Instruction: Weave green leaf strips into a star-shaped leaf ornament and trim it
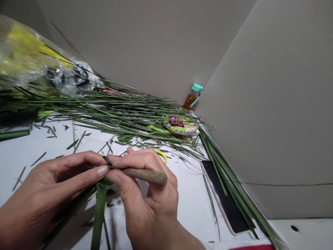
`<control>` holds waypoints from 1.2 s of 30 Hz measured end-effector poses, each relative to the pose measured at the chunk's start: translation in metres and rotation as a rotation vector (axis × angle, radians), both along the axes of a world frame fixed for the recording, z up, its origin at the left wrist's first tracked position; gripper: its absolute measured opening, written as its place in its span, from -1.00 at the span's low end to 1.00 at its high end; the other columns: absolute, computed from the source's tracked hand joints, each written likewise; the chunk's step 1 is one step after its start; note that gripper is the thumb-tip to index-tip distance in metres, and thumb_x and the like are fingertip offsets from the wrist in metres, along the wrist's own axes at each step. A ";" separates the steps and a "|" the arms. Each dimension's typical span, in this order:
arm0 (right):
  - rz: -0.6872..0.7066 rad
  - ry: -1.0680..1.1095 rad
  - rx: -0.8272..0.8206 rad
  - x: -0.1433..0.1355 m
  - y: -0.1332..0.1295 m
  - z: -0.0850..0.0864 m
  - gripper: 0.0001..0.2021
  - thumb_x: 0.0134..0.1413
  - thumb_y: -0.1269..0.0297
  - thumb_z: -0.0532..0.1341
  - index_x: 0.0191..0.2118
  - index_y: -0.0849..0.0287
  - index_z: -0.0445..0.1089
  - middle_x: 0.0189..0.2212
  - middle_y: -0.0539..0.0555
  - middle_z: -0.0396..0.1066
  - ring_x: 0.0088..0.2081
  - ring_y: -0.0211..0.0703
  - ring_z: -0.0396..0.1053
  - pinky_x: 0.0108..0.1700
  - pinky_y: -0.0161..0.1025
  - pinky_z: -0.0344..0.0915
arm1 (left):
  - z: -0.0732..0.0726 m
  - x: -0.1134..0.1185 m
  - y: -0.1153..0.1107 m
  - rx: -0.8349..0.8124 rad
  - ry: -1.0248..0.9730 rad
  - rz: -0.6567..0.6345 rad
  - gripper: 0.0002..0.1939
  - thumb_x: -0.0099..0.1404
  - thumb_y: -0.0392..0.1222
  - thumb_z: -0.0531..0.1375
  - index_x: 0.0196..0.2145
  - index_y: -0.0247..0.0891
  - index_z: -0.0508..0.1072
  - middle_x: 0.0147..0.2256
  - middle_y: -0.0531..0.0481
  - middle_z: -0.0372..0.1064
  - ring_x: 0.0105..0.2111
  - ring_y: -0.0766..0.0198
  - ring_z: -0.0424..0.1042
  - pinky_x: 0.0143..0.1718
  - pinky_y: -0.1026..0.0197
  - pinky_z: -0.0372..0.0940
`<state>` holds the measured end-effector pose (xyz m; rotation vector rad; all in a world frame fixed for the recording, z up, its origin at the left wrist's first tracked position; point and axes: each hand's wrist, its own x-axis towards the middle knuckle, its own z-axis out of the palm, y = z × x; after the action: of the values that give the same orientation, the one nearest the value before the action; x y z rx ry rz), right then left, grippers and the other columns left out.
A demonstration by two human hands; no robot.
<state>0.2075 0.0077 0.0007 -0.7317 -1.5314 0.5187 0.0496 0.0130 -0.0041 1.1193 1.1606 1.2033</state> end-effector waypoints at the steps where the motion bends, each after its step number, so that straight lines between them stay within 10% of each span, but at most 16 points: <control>1: -0.008 -0.014 0.001 0.000 0.000 0.000 -0.80 0.13 0.60 0.33 -0.22 0.14 0.55 -0.28 -0.08 0.60 -0.20 -0.26 0.56 0.10 -0.20 0.53 | 0.000 0.000 -0.001 -0.003 0.004 0.001 -0.94 0.13 -0.10 0.41 -0.49 0.03 0.65 -0.51 0.22 0.57 -0.44 0.30 0.50 -0.39 0.41 0.33; 36: 0.070 -0.015 0.020 -0.003 0.005 -0.011 -0.77 0.22 0.61 0.25 -0.16 0.10 0.48 -0.24 0.00 0.56 -0.18 -0.20 0.51 -0.10 -0.19 0.47 | -0.005 -0.002 -0.004 0.008 0.068 0.041 -0.97 0.11 -0.11 0.39 -0.43 -0.01 0.67 -0.46 0.17 0.61 -0.41 0.22 0.54 -0.36 0.33 0.38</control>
<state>0.2043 0.0123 -0.0101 -0.6699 -1.5783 0.5501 0.0473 0.0094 -0.0089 1.1548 1.2370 1.2102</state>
